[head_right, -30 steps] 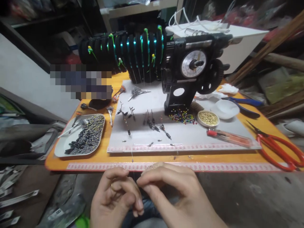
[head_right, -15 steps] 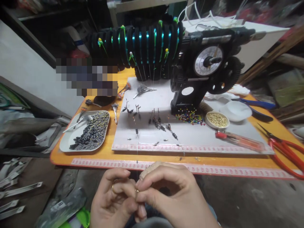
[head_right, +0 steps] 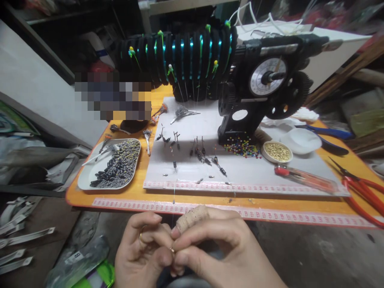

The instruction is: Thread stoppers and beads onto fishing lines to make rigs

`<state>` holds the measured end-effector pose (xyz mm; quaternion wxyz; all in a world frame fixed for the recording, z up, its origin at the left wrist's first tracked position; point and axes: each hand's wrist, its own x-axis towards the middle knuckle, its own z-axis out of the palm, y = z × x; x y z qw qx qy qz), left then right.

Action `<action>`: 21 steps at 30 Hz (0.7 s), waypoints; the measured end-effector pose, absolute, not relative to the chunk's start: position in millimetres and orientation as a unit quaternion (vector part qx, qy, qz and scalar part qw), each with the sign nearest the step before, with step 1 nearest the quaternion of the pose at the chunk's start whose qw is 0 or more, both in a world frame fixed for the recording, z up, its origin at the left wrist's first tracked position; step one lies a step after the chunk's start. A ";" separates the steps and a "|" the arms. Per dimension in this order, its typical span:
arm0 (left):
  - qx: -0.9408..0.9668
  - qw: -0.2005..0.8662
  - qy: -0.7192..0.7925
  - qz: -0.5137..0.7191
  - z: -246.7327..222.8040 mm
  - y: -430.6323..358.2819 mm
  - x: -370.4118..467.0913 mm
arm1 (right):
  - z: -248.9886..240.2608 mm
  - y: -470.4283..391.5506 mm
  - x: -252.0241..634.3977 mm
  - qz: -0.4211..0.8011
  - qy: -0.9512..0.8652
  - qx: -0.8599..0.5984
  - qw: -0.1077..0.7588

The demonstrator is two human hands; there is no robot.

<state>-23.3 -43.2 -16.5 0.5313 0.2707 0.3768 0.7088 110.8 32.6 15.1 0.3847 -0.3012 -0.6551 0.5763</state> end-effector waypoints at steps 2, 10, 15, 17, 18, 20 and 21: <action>0.293 0.512 0.370 0.718 -20.1 -42.7 -23.5 | 15.5 31.9 114.7 0.557 -0.686 -0.289 0.369; 0.440 0.437 0.349 0.703 -36.7 -40.1 -40.4 | 27.6 35.3 112.3 0.506 -0.748 -0.286 0.319; 0.588 0.338 0.395 0.620 -30.9 -31.6 -55.9 | 22.9 28.7 118.4 0.442 -0.795 -0.276 0.310; 0.643 0.303 0.393 0.584 -25.7 -27.7 -59.7 | 17.0 25.3 123.0 0.441 -0.791 -0.276 0.322; 0.665 0.295 0.382 0.569 -23.4 -25.9 -61.8 | 13.9 23.9 125.4 0.456 -0.782 -0.271 0.328; 0.697 0.287 0.371 0.543 -20.9 -23.3 -66.5 | 8.2 21.7 130.1 0.513 -0.753 -0.243 0.333; 0.708 0.278 0.375 0.530 -20.8 -22.6 -69.0 | 6.1 20.8 132.3 0.548 -0.735 -0.225 0.330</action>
